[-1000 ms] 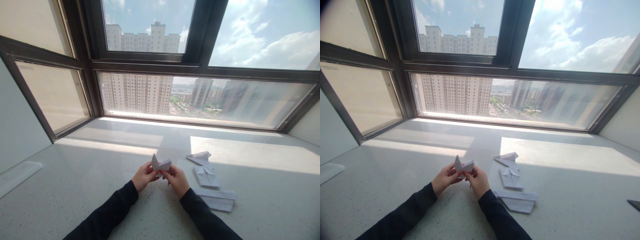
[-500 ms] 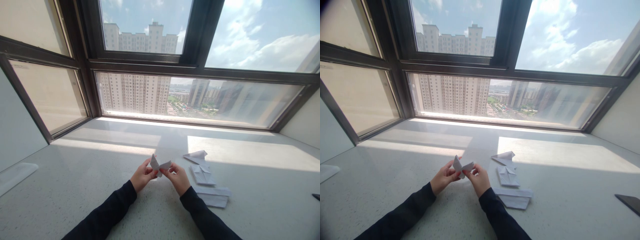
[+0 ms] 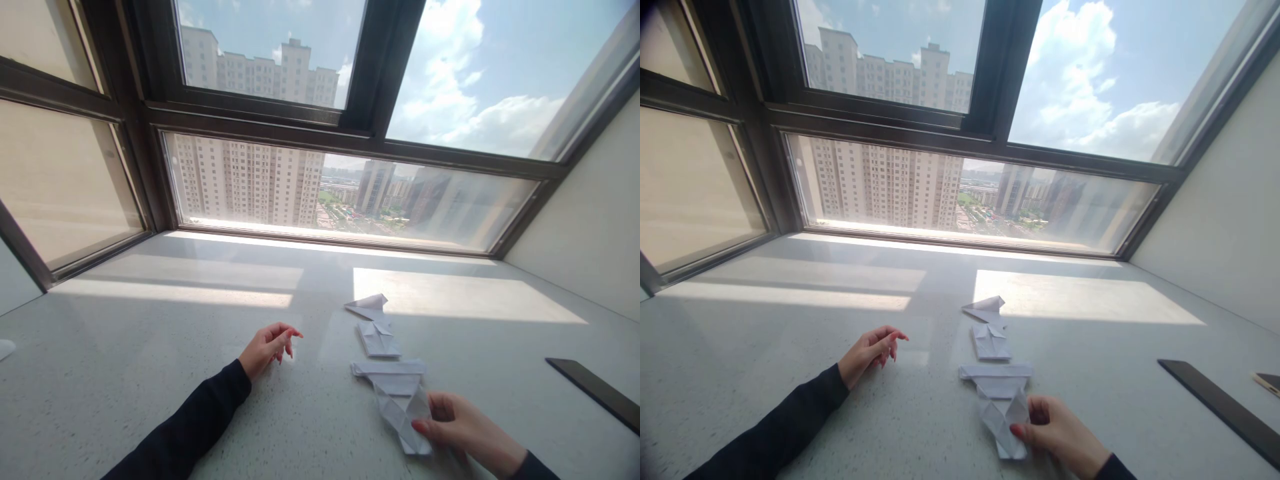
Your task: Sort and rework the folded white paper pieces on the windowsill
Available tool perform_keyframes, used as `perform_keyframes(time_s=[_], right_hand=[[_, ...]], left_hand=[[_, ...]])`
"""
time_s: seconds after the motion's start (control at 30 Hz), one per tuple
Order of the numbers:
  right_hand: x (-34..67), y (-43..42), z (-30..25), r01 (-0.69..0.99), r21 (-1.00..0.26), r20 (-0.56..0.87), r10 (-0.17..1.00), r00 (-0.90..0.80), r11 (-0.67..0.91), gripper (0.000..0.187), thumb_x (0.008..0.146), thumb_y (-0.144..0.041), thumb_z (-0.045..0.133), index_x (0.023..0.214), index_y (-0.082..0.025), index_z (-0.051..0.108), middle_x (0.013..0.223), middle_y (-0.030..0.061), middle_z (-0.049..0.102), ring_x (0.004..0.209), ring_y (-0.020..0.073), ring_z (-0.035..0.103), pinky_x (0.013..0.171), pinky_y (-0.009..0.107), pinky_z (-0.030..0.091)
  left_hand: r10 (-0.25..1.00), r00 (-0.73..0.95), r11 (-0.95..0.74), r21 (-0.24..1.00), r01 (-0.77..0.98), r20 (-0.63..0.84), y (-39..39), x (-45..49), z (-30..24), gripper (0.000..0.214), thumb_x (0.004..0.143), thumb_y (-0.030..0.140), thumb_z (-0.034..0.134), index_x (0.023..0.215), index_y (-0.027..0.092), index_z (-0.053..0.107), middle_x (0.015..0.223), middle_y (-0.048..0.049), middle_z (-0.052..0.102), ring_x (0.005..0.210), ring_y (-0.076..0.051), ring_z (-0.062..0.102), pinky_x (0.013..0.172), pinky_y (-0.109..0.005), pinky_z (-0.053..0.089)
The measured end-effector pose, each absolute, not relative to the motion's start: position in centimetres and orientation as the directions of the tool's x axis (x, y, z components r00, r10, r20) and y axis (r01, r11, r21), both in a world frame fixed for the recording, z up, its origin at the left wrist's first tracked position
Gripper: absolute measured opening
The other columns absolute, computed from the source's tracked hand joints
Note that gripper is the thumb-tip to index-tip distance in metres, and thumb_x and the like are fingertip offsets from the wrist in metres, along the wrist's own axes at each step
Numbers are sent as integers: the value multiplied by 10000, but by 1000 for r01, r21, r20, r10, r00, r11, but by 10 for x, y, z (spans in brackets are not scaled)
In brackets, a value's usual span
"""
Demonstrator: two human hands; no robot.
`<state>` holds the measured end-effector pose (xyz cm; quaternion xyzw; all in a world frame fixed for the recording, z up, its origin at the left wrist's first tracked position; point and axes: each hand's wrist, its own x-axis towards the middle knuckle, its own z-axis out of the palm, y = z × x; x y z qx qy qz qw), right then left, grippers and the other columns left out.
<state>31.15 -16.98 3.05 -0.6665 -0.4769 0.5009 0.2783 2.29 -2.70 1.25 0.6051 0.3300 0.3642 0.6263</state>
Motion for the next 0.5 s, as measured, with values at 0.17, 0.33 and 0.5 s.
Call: perform_keyframes(time_s=[0.17,0.33,0.5], right_hand=[[321,-163,27,483,-803,-372,927,53,-350,339,491,-483,655,561,-166,557,571,8,576,545,143,517,507,236,388],[327,-159,16,627,-712,-250,948,195,-317,322,452,-387,683,524,-183,445,472,-49,459,466,99,410,444,213,329],[327,-164,13,547,-742,-315,922,225,-387,411,494,-384,656,786,-205,428,564,-75,415,424,73,372,397,205,347]], left_hand=[[866,500,29,997,-70,10,-26,20,12,435,671,520,513,822,119,589,511,25,481,363,-34,327,340,-157,210],[846,533,-1,999,-36,20,-25,21,11,418,675,511,516,803,121,591,488,36,466,351,-31,310,348,-161,215],[836,548,-13,1000,-12,18,-25,21,9,403,677,509,513,783,128,592,476,41,458,359,-37,321,360,-165,226]])
